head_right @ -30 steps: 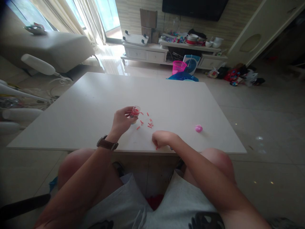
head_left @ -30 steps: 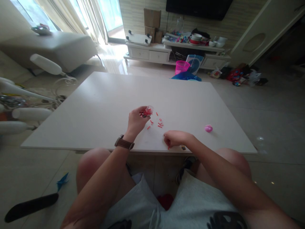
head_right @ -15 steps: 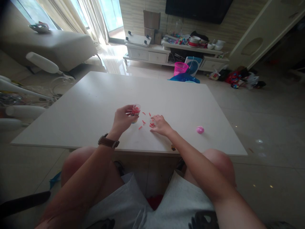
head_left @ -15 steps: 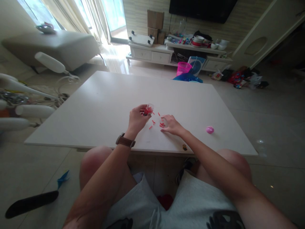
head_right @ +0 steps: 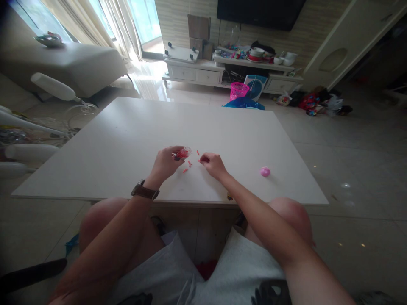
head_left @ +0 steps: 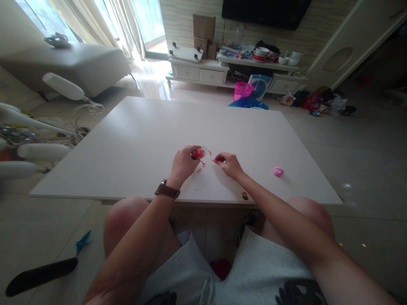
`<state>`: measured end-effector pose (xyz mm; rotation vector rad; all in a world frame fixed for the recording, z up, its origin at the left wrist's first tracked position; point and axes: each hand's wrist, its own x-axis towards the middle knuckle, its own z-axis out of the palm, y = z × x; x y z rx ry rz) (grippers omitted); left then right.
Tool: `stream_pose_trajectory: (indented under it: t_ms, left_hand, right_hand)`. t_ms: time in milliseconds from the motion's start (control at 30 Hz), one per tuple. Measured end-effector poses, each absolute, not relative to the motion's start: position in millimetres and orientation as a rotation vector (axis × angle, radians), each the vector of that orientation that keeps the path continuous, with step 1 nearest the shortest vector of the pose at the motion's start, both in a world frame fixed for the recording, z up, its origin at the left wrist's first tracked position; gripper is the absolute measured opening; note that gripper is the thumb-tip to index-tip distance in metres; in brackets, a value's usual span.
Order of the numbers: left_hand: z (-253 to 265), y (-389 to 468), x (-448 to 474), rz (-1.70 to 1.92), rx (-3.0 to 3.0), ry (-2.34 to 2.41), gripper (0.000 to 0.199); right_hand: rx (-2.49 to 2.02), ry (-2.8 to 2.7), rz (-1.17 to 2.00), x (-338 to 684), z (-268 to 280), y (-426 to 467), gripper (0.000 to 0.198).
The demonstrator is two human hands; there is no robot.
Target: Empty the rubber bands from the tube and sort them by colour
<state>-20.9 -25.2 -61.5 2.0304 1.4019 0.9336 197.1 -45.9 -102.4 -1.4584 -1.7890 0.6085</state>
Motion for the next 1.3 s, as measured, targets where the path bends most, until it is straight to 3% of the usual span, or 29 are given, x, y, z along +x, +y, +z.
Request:
stream_pose_trajectory:
  t_ms: [200, 533, 967, 1300]
  left_hand:
    - [-62, -32, -13, 0.807, 2.263, 1.320, 0.045]
    - [-64, -37, -3, 0.855, 2.100, 1.169, 0.041]
    - [-60, -35, -2, 0.972, 1.908, 1.146, 0.046]
    - [-57, -37, -3, 0.992, 1.899, 1.123, 0.047]
  right_hand:
    - [-1.303, -1.654, 0.593, 191, -68, -53, 0.014]
    - [-1.230, -1.587, 0.606, 183, -66, -61, 0.021]
    - [-1.213, -1.778, 0.354, 182, -58, -68, 0.003]
    - [-1.247, -1.829, 0.300, 183, -52, -72, 0.012]
